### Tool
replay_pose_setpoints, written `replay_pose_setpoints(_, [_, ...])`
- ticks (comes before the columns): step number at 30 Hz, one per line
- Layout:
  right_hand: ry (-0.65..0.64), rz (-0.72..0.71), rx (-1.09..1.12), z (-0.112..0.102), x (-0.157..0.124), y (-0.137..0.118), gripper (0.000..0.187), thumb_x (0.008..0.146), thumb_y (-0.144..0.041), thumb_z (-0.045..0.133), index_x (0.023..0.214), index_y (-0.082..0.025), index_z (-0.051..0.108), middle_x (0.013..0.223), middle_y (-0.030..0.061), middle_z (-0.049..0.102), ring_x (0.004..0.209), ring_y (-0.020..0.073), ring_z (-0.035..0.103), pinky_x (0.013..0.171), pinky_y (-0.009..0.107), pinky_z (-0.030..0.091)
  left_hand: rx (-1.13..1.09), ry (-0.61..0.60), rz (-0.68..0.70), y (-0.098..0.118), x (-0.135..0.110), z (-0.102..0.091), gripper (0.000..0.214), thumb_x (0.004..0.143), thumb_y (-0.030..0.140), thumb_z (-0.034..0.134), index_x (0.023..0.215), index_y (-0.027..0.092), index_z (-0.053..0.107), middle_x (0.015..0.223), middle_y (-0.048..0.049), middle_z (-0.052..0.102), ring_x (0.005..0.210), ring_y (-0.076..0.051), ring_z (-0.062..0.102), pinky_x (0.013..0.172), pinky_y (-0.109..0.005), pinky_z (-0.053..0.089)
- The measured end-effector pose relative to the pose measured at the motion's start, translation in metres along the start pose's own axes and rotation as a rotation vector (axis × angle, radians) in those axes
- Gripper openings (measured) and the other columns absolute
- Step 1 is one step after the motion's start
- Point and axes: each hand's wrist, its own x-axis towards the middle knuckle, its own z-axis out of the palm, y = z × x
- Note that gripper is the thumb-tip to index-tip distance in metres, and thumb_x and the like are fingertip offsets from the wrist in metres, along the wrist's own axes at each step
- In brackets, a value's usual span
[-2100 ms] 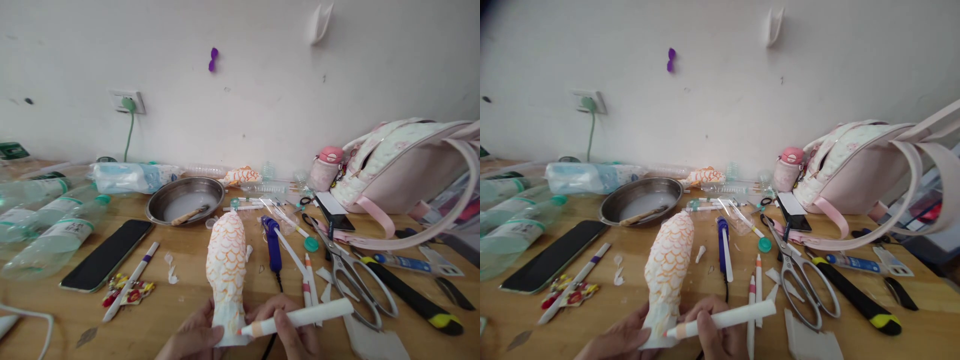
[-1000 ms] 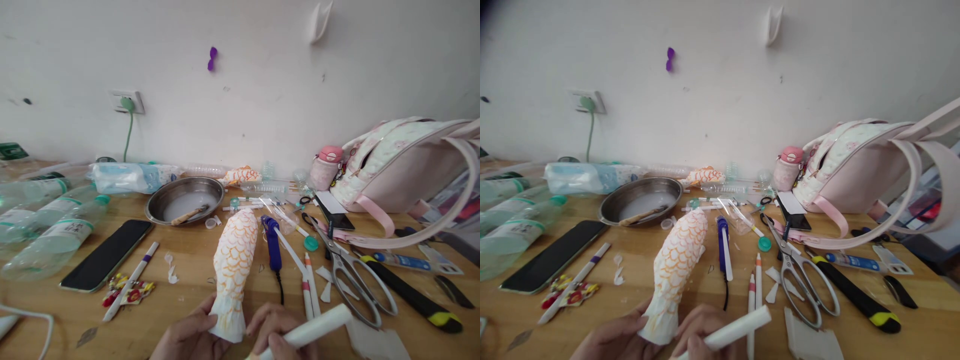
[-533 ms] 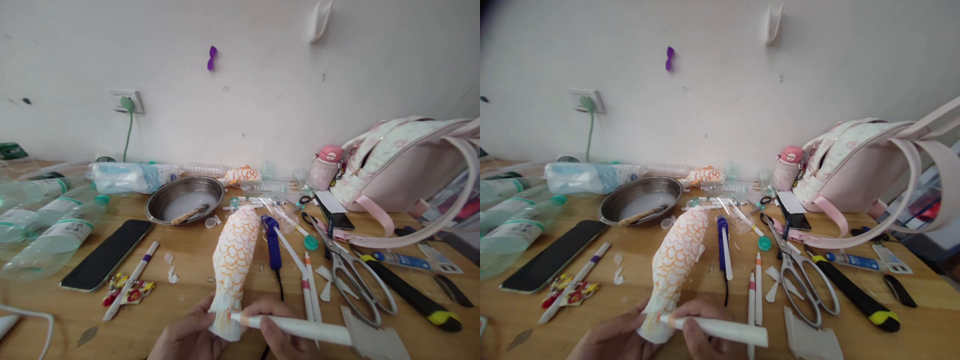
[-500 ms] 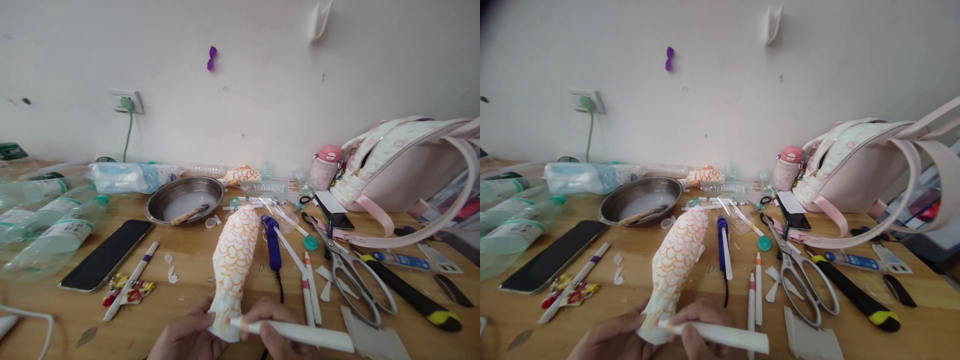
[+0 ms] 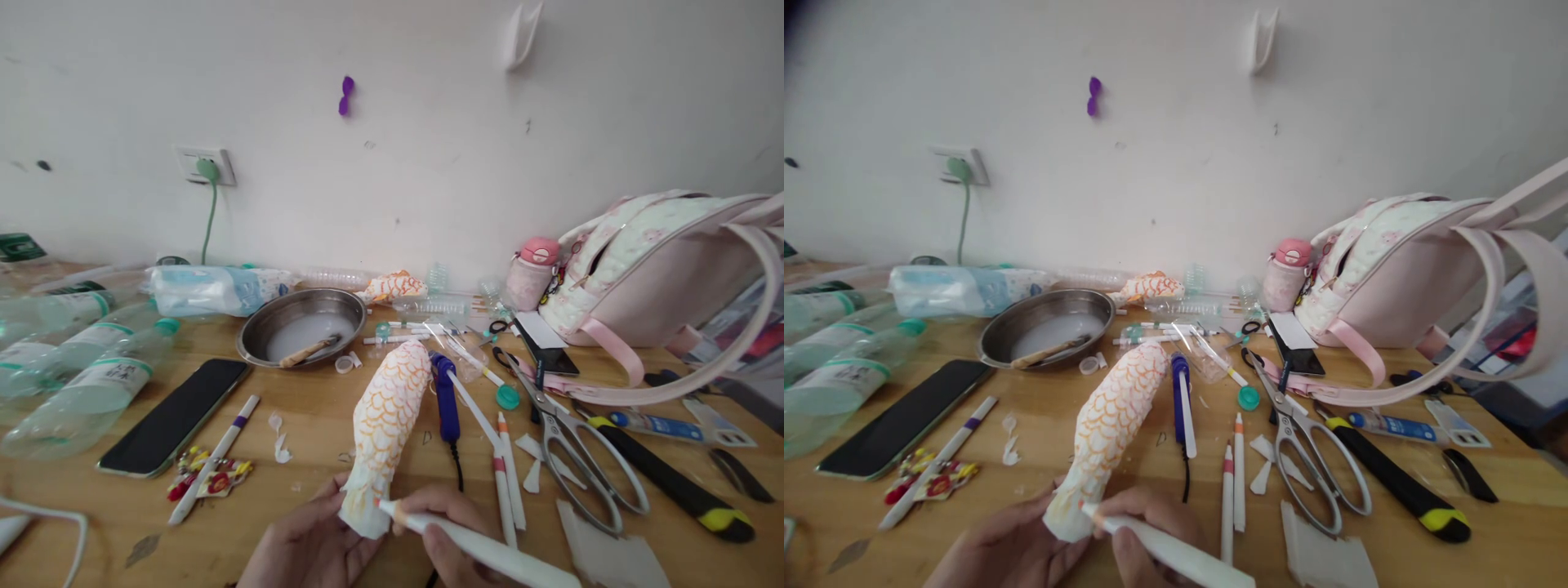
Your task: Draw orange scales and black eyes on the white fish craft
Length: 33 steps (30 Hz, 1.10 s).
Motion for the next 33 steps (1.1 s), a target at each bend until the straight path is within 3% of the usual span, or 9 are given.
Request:
replay_pose_setpoints(4, [-0.12,-0.049,0.034,-0.001,-0.001,0.002,0.046,0.089,-0.058,0.046,0.08,-0.019,0.071,0.071,0.0079,0.072,0.067,0.0189,0.065,0.062,0.028,0.049,0.02,-0.027,-0.006,0.001,0.002,0.001,0.02,0.084,0.013,0.047,0.081,0.017,0.066,0.081,-0.0019,0.068,0.079,-0.015,0.061,0.081,-0.027,0.041])
replay_pose_setpoints(9, [-0.024,0.073,0.051,-0.001,0.0,0.0,0.041,0.089,-0.055,0.048,0.092,-0.02,0.068,0.078,0.0068,0.073,0.071,0.0183,0.067,0.065,0.027,0.05,0.048,-0.009,0.025,0.001,0.002,-0.002,0.02,0.082,0.011,0.048,0.081,0.016,0.067,0.085,-0.0045,0.068,0.081,-0.017,0.06,0.083,-0.03,0.041])
replay_pose_setpoints(13, [-0.135,0.002,0.079,-0.003,0.002,0.0,0.046,0.089,-0.058,0.046,0.078,-0.019,0.07,0.069,0.0052,0.069,0.06,0.0166,0.065,0.06,0.028,0.05,0.038,-0.03,0.031,0.001,0.001,-0.002,0.02,0.08,0.009,0.049,0.08,0.017,0.068,0.079,-0.002,0.067,0.076,-0.014,0.058,0.078,-0.027,0.042])
replay_pose_setpoints(17, [-0.048,0.008,0.059,-0.001,0.001,0.003,0.043,0.089,-0.056,0.047,0.091,-0.019,0.068,0.072,0.0071,0.071,0.07,0.0191,0.066,0.068,0.031,0.049,0.052,-0.031,0.037,0.003,0.002,0.0,0.021,0.082,0.011,0.048,0.082,0.016,0.068,0.083,-0.0044,0.068,0.078,-0.016,0.059,0.081,-0.029,0.042])
replay_pose_setpoints(21, [-0.133,0.122,0.181,0.0,-0.001,0.004,0.048,0.085,-0.062,0.05,0.08,-0.018,0.067,0.067,0.0042,0.067,0.054,0.0145,0.064,0.052,0.024,0.046,0.028,-0.046,0.033,0.003,0.003,0.0,0.021,0.081,0.01,0.048,0.08,0.017,0.068,0.081,-0.0032,0.068,0.077,-0.015,0.06,0.078,-0.027,0.042])
replay_pose_setpoints(25, [-0.061,0.167,0.182,-0.002,0.001,-0.003,0.046,0.084,-0.062,0.051,0.09,-0.019,0.067,0.072,0.0053,0.071,0.068,0.0174,0.067,0.064,0.027,0.049,-0.003,0.003,0.019,0.002,0.001,-0.002,0.017,0.083,0.014,0.05,0.082,0.016,0.068,0.083,-0.0036,0.069,0.08,-0.016,0.061,0.081,-0.028,0.042])
replay_pose_setpoints(29, [-0.214,0.142,0.207,-0.003,0.003,-0.01,0.05,0.083,-0.064,0.05,0.083,-0.019,0.069,0.069,0.0048,0.069,0.059,0.0157,0.064,0.058,0.026,0.048,-0.038,-0.002,0.006,0.001,0.002,-0.004,0.015,0.082,0.016,0.052,0.083,0.018,0.067,0.085,-0.0028,0.071,0.076,-0.016,0.063,0.078,-0.028,0.043])
replay_pose_setpoints(33, [-0.086,0.128,0.227,0.0,0.003,-0.008,0.045,0.085,-0.061,0.05,0.094,-0.019,0.066,0.078,0.0067,0.072,0.073,0.0186,0.068,0.067,0.029,0.051,-0.053,-0.006,-0.02,0.001,0.003,-0.002,0.014,0.08,0.016,0.054,0.083,0.016,0.067,0.087,-0.0053,0.072,0.081,-0.018,0.064,0.08,-0.029,0.044])
